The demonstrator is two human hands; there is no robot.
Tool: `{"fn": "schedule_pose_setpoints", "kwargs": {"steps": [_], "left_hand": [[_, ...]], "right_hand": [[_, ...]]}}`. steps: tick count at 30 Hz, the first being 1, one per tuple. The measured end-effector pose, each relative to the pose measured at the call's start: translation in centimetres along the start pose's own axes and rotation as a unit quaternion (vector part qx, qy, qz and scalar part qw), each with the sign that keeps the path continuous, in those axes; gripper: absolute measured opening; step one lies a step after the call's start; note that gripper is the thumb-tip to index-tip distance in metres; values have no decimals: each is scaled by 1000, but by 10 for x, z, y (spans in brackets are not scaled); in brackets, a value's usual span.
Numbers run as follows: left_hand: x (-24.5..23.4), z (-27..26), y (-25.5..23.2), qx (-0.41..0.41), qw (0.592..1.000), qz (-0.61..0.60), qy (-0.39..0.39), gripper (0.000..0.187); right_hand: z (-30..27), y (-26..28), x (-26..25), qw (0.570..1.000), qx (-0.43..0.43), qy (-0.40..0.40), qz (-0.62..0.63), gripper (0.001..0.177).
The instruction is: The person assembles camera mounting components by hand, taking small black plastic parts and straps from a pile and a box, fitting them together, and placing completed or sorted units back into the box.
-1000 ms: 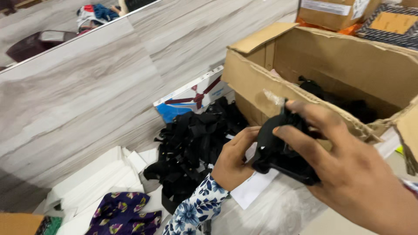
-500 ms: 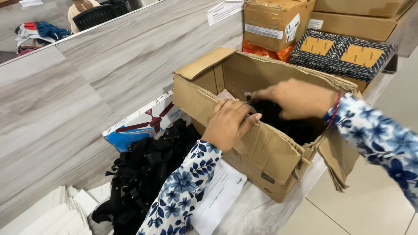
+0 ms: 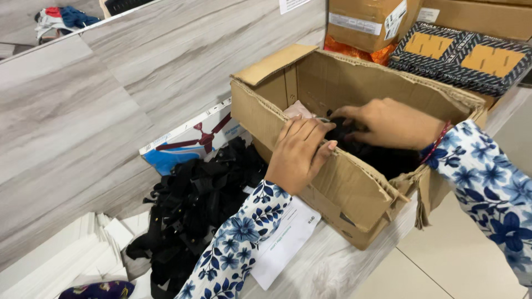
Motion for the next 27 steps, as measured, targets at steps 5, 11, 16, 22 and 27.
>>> {"fn": "schedule_pose_setpoints", "kwargs": {"steps": [5,11,16,22,27], "left_hand": [[-19,-39,2,30,999,16,13,47],[-39,-144,55,-88,987,79,105,44],[-4,-270,90,-321,901,84,281,46],[8,-336,60,-302,915,164,210,53],[4,-339,43,-274,930,133,208,65]], "right_hand": [[-24,25,-42,977,-108,-183,-14,31],[-71,95,-64,953,-154,-262,12,24],[-101,196,2,902,-372,-207,73,30],[-77,240,157,929,-344,-9,136,30],[-72,240,266,934,-266,30,236,31]]}}
Point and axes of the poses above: each hand's wrist, its own z-axis towards the middle knuckle, its own x-axis out of the palm, y = z × x, the point moved 9 cm from there along z, towards the middle knuckle, and after that the axes turned 3 degrees about x, right-handed, at the moved point
